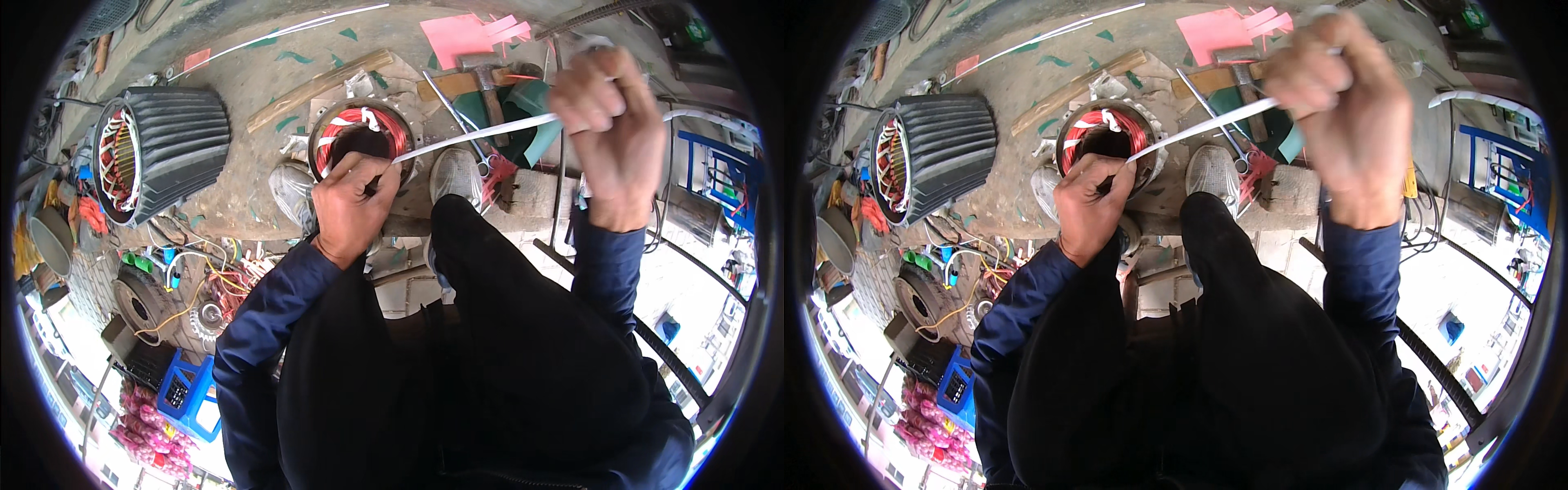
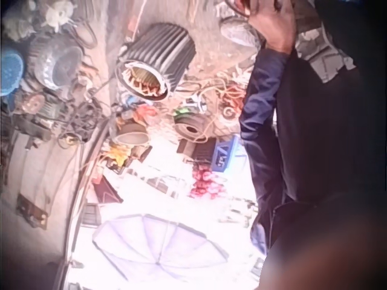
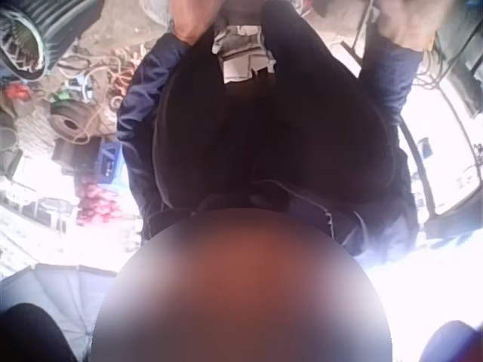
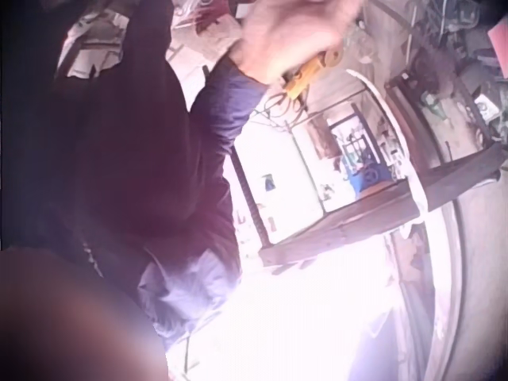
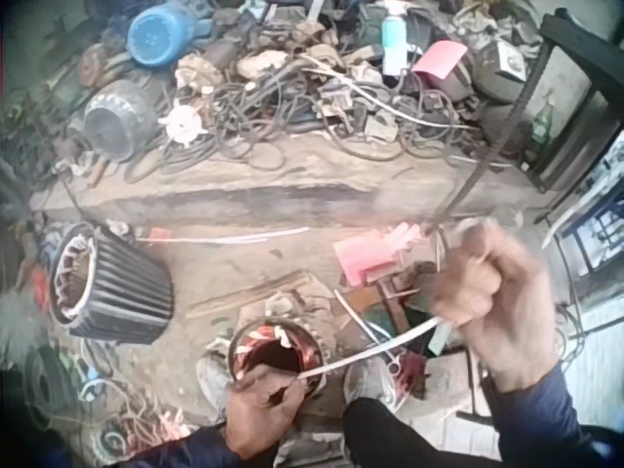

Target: The person sits on the floor and works on a motor stator, inserting white insulating strips into the slots between copper windings. They use pliers to adjust the strips and a hammer to tap them into place. The person repeatedly inserts, adjusts, and secures the insulation material within the stator core.

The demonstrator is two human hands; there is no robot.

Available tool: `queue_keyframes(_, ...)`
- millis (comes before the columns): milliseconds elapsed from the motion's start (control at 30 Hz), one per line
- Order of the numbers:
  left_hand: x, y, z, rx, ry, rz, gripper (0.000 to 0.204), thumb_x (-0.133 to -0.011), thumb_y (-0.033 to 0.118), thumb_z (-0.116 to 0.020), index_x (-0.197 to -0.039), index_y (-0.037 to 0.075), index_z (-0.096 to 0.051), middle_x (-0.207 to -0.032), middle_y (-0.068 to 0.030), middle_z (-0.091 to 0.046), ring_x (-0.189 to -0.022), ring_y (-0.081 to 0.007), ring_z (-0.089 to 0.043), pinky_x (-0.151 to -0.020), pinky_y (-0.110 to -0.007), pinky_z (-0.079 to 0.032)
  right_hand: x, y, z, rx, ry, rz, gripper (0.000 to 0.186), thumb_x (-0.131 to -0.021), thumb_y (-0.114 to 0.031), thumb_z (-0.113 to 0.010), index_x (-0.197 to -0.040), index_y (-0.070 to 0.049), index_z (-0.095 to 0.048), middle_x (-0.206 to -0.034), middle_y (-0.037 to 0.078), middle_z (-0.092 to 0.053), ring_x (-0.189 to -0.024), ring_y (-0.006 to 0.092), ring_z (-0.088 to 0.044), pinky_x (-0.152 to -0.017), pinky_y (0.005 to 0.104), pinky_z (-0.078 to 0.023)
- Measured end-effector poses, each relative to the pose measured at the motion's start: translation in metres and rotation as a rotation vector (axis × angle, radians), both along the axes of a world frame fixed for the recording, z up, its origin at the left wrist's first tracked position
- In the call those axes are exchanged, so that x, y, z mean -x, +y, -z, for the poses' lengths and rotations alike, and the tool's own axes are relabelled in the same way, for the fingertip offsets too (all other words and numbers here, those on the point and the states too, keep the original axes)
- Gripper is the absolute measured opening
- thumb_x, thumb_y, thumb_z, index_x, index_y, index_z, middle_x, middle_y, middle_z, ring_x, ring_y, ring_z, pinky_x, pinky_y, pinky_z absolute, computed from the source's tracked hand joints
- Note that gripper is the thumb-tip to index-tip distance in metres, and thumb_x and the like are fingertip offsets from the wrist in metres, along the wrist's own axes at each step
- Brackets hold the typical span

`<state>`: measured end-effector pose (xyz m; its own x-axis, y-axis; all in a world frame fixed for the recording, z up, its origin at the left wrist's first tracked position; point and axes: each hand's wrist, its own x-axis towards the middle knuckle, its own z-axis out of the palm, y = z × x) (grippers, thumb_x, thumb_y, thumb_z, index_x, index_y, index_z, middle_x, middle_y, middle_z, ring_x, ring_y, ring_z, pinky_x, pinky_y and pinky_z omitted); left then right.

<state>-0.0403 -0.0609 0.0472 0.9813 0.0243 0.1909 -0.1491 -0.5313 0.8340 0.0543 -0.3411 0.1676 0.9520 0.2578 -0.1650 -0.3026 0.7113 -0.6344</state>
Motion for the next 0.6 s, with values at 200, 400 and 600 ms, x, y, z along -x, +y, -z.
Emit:
queue_keyframes(200, 0.008, 0.004, 0.000, -0.203, -0.125, 0.192, 0.012, -0.086, 0.004, -0.081, -0.098, 0.005, -0.078, -0.095, -0.0105, -0.075, -0.081, -0.0251, -0.076, -0.070, -0.034, -0.061, -0.021, -0.136, 0.057, -0.171, 0.206, 0.300, 0.027, -0.112, -0.016, -0.042, -0.091, -0.005, -0.054, -0.068, -0.004, -0.031, -0.058, 0.0104, -0.028, -0.055, 0.0278, -0.030)
queue_keyframes(400, 0.013, 0.021, 0.002, -0.432, -0.278, 0.416, 0.028, -0.084, 0.005, -0.078, -0.112, 0.002, -0.074, -0.120, -0.0135, -0.072, -0.101, -0.0289, -0.075, -0.086, -0.037, -0.063, -0.005, -0.153, 0.106, 0.276, 0.434, 0.643, 0.028, -0.109, -0.014, -0.043, -0.100, -0.001, -0.066, -0.067, -0.005, -0.036, -0.053, 0.0098, -0.027, -0.050, 0.0269, -0.026)
queue_keyframes(600, 0.014, 0.024, -0.016, -0.248, -0.054, 0.442, 0.031, -0.088, 0.005, -0.073, -0.118, 0.000, -0.067, -0.119, -0.0200, -0.072, -0.109, -0.0387, -0.072, -0.092, -0.043, -0.060, 0.028, -0.021, 0.099, 1.047, -0.089, 0.110, 0.018, -0.108, -0.017, -0.061, -0.118, -0.003, -0.064, -0.075, 0.000, -0.065, -0.060, 0.0019, -0.046, -0.055, 0.0199, -0.034)
